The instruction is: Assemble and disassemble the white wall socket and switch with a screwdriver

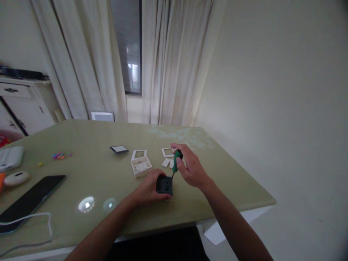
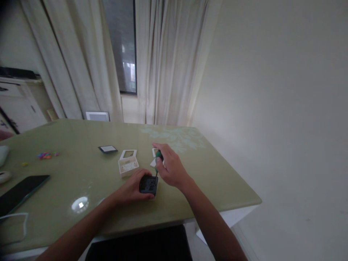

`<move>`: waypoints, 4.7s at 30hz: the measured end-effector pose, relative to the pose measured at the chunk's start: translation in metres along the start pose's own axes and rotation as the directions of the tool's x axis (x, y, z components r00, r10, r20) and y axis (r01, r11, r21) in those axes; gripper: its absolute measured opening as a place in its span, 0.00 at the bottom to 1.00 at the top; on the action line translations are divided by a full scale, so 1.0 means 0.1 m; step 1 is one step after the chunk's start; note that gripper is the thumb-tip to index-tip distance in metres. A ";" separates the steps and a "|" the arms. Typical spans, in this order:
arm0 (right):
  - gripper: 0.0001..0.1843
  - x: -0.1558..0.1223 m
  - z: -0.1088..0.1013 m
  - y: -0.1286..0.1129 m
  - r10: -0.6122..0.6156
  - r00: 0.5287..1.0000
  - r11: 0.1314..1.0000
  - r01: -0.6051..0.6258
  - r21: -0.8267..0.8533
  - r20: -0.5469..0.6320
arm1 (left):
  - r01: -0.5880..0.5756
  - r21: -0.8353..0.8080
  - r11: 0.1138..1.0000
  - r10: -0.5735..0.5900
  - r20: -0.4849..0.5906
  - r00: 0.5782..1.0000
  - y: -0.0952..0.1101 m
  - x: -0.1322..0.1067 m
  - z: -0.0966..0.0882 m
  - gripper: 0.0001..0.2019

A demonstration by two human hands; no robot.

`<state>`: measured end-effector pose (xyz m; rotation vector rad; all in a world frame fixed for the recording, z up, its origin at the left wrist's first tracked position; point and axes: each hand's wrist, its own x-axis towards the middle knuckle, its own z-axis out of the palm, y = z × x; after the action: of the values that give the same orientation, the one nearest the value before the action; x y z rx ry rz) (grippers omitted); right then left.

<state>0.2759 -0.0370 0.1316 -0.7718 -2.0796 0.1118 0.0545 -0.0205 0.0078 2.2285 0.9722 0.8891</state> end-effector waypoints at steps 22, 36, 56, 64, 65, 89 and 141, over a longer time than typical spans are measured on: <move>0.15 -0.01 0.03 -0.01 0.108 0.975 0.991 -0.090 0.100 -0.193 | 0.015 -0.004 1.000 -0.015 -0.004 1.000 0.02 0.00 -0.01 0.30; 0.23 -0.03 0.05 0.02 0.127 0.978 0.980 -0.098 0.174 -0.163 | 0.023 0.005 1.000 -0.022 -0.022 1.000 0.05 0.00 -0.01 0.30; 0.17 -0.01 0.05 -0.02 0.158 0.976 0.958 -0.114 0.265 -0.152 | 0.032 0.013 0.999 -0.032 -0.020 0.999 0.03 0.00 0.01 0.30; 0.11 -0.03 0.07 -0.03 0.214 0.954 0.953 -0.157 0.260 -0.210 | 0.030 0.013 0.999 -0.030 -0.032 0.999 0.03 0.00 -0.01 0.29; 0.12 -0.02 0.06 -0.03 0.212 0.955 0.954 -0.157 0.257 -0.205 | 0.030 0.013 0.999 -0.029 -0.032 0.999 0.03 0.00 -0.01 0.29; 0.17 0.02 0.05 -0.09 0.103 0.993 0.977 -0.089 0.191 -0.064 | 0.023 0.017 1.000 -0.022 -0.051 0.998 0.04 0.00 -0.03 0.29; 0.45 -0.79 0.57 0.07 0.642 0.728 0.165 -0.436 0.885 0.239 | -0.166 0.112 0.980 0.187 -0.221 0.957 0.42 0.38 -0.20 0.35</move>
<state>0.2679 -0.0645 0.0381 -0.7021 -1.0747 1.4444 0.0767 -0.0115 0.0633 2.3565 0.9425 1.2290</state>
